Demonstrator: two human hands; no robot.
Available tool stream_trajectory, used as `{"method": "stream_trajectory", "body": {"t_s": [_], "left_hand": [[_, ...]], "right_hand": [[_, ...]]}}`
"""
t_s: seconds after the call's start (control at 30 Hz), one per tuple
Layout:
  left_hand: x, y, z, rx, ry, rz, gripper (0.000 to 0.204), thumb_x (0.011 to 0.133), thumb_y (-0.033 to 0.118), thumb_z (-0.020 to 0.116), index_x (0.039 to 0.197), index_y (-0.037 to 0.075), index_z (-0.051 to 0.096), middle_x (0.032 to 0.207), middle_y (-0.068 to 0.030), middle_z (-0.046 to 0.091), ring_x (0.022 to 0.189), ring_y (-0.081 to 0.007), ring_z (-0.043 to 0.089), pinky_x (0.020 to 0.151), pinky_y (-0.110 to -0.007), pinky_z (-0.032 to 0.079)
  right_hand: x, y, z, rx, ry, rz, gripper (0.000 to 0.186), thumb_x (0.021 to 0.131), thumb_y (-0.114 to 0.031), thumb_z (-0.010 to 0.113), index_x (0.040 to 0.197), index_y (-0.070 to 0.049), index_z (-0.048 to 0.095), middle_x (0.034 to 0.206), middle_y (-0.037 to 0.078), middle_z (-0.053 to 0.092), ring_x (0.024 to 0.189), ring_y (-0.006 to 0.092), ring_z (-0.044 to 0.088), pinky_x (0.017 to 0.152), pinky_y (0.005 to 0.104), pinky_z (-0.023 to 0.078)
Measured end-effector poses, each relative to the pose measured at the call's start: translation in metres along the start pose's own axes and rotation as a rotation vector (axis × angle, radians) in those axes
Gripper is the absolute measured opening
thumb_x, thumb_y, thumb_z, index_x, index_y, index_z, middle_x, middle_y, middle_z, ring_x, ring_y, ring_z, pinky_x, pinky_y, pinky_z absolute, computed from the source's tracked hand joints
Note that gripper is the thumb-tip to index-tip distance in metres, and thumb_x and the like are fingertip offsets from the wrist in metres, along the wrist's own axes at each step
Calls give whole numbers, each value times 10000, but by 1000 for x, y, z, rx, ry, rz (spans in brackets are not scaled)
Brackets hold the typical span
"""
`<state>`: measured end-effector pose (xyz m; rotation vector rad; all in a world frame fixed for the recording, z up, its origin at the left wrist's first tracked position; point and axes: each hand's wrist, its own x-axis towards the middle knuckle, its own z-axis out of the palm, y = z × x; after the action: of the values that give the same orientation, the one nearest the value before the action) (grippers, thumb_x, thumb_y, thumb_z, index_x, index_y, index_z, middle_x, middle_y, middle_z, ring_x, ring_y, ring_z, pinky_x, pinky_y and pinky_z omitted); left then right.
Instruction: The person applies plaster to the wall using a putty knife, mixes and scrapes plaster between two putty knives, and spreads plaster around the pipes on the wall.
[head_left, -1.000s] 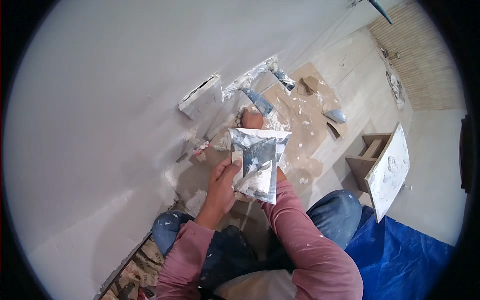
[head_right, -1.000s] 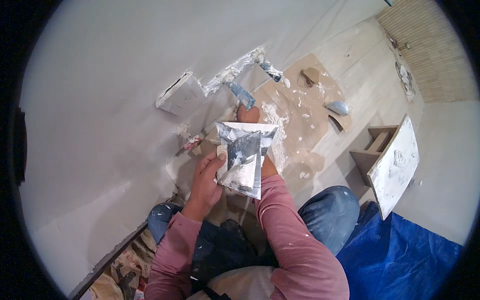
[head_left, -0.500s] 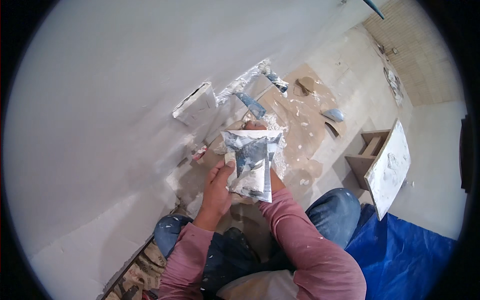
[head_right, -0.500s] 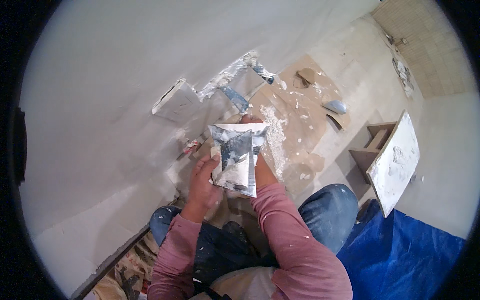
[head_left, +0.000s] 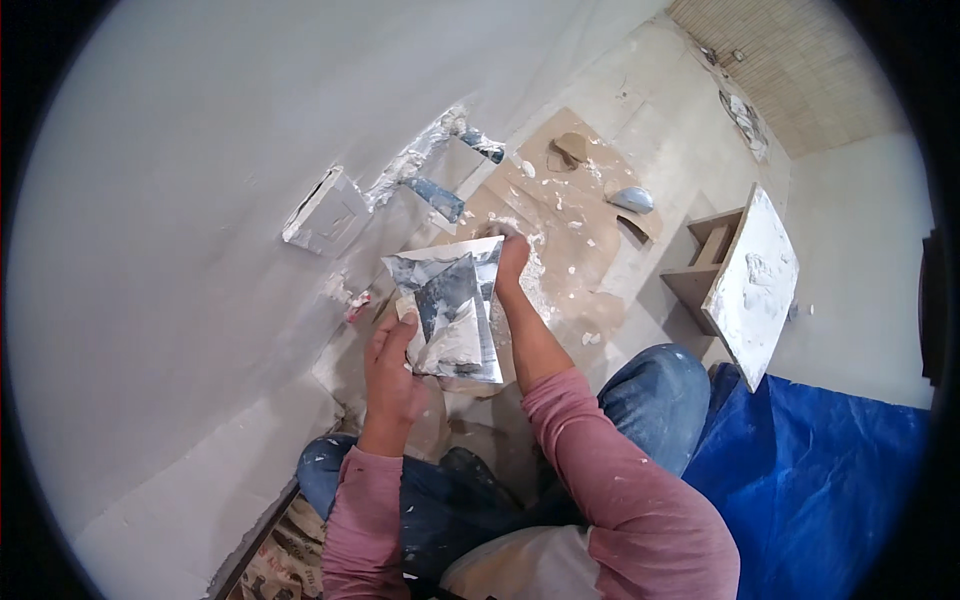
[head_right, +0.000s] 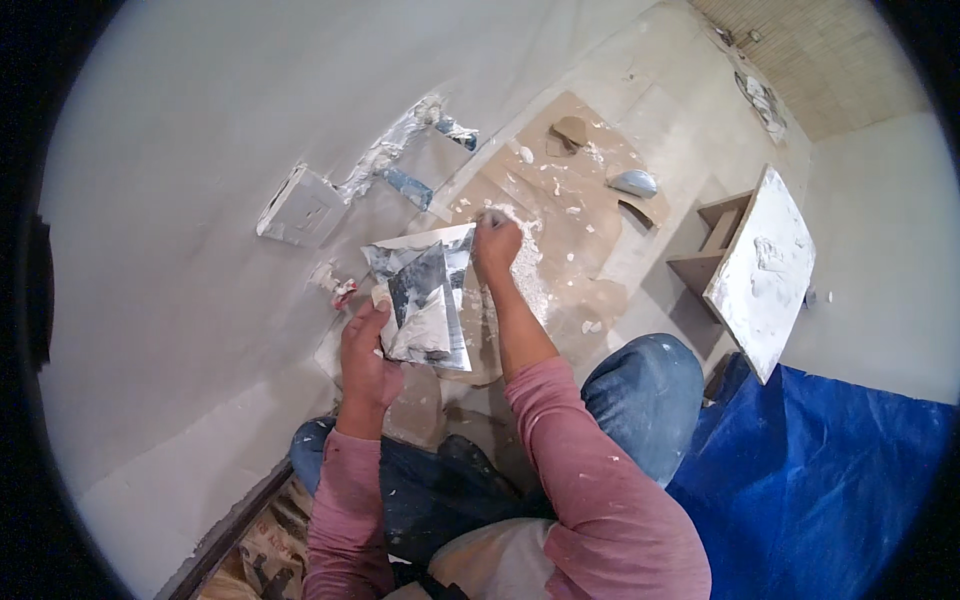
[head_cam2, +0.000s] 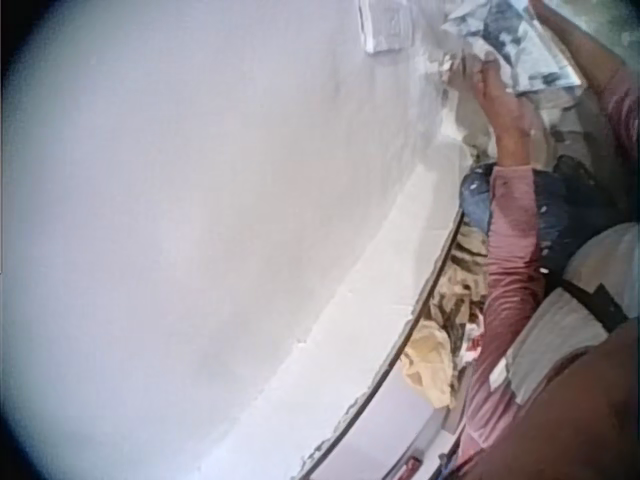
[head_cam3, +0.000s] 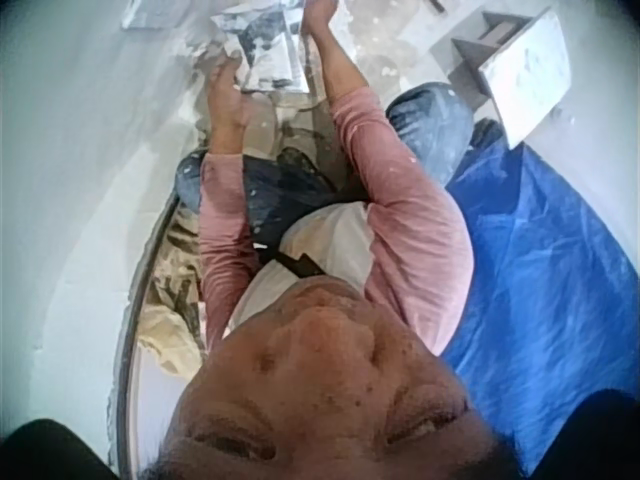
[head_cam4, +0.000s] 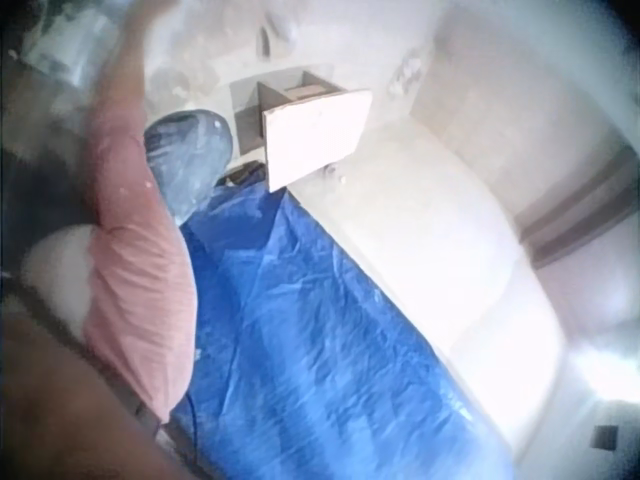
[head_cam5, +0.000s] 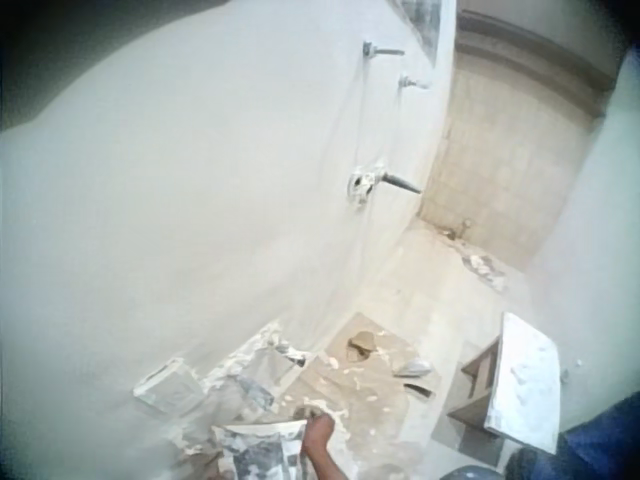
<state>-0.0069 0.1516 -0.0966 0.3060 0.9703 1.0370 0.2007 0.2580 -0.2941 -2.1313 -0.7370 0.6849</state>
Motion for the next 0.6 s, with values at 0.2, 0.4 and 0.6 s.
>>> {"method": "stream_trajectory", "body": {"t_s": [0.2,0.4,0.6], "left_hand": [[6,-2,-11,-52,36,24,308,969,87,598,1259,-13,621,1161,-77,683,1037,-153,655,900,-314,541],[8,-6,-6,9,-25,22,291,972,88,596,1243,-15,628,1139,-73,693,1006,-147,666,878,-300,545],[10,-17,-17,115,-35,9,262,1003,116,531,1211,-19,614,1118,-87,690,1004,-183,681,895,-336,547]], "right_hand": [[30,37,-41,-545,281,-220,483,898,-228,593,1371,-138,562,1513,131,482,1308,334,518,1092,506,353],[54,77,-75,-917,74,-205,500,968,-389,434,1382,-128,538,1484,67,526,1335,341,506,1069,627,311],[26,39,-58,-584,308,-343,409,965,-244,512,1333,-72,565,1428,134,564,1291,326,542,1083,541,358]]}}
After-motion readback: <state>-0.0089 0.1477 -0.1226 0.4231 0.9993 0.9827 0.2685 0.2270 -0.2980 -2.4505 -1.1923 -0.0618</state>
